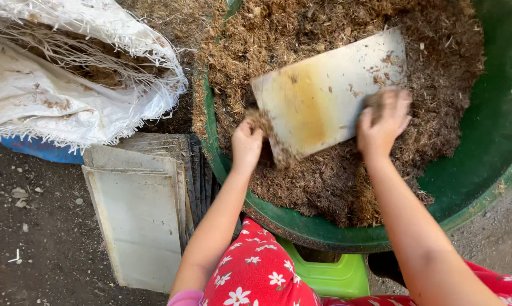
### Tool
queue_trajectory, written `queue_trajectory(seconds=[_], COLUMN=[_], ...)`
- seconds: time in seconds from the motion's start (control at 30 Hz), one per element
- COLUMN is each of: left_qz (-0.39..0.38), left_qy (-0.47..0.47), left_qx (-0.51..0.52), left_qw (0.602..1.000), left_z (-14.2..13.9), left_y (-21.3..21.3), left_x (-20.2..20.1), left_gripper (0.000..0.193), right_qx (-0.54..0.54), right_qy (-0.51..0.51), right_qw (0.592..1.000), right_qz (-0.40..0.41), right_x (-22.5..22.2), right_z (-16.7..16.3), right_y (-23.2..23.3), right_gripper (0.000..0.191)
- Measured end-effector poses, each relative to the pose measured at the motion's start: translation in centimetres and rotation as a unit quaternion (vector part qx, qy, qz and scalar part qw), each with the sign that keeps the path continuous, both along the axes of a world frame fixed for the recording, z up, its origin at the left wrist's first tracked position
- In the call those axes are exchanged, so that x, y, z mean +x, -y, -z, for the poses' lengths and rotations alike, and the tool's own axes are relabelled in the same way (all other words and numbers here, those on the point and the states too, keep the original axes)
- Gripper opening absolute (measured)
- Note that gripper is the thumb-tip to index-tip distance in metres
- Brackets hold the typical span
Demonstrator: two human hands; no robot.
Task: The person scoops fibrous material from a green basin and presses it into rectangular trays using a flat board. They repeatedly fill, press, and stack the trays beside the basin.
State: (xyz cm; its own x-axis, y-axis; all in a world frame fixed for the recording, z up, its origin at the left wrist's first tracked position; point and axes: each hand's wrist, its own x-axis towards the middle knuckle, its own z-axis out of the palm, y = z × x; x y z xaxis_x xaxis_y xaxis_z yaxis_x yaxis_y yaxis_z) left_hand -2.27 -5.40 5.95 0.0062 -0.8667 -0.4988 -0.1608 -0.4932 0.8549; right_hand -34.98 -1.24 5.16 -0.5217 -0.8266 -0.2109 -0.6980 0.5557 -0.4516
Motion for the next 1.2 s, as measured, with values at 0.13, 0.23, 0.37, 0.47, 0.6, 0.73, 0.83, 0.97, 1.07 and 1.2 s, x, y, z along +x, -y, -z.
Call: queue_trajectory(seconds=[0.13, 0.23, 0.37, 0.47, 0.6, 0.73, 0.83, 0.97, 1.07, 1.2], left_qz=[-0.05, -0.082, -0.104, -0.105, -0.107, -0.093, -0.131, -0.147, -0.136, -0.134], left_qy=[0.015, -0.146, -0.235, -0.17, -0.081, -0.069, -0.183, -0.171, -0.146, -0.141], left_qx=[0.171, 0.251, 0.173, 0.163, 0.197, 0.238, 0.202, 0.208, 0.204, 0.208], left_qw=[0.984, 0.953, 0.951, 0.966, 0.971, 0.964, 0.953, 0.952, 0.958, 0.958], left_z=[-1.5, -0.2, 3.2, 4.1, 2.7, 0.8, -0.2, -0.8, -0.9, -0.4], left_y=[0.3, -3.0, -5.8, -5.3, -4.0, -3.8, -4.1, -3.8, -3.5, -3.6], left_x=[0.5, 0.5, 1.2, 2.1, 2.7, 2.2, 1.6, 1.2, 1.3, 2.0], left_gripper=[0.046, 0.049, 0.052, 0.062, 0.076, 0.075, 0.073, 0.067, 0.069, 0.073], right_qx=[-0.035, -0.014, -0.061, -0.179, -0.174, -0.073, -0.052, 0.0, -0.07, -0.117], right_qy=[0.027, 0.016, -0.022, 0.004, 0.034, -0.108, -0.021, -0.011, -0.027, -0.045], right_qw=[0.995, 1.0, 0.981, 0.916, 0.823, 0.951, 0.997, 0.992, 0.942, 0.908], right_qz=[0.086, 0.021, -0.183, -0.36, -0.54, -0.282, -0.048, -0.129, -0.328, -0.4], right_x=[0.2, 4.8, 12.9, 17.4, 12.5, 2.0, 2.0, 11.2, 17.5, 16.4], right_z=[0.2, 0.1, -1.0, -3.0, -3.7, -2.0, -1.8, -3.6, -5.5, -5.7], right_y=[1.7, 2.1, 1.2, -0.3, -0.2, 3.3, 5.2, 6.8, 6.7, 9.6], right_gripper=[0.072, 0.069, 0.072, 0.071, 0.056, 0.041, 0.058, 0.074, 0.081, 0.068])
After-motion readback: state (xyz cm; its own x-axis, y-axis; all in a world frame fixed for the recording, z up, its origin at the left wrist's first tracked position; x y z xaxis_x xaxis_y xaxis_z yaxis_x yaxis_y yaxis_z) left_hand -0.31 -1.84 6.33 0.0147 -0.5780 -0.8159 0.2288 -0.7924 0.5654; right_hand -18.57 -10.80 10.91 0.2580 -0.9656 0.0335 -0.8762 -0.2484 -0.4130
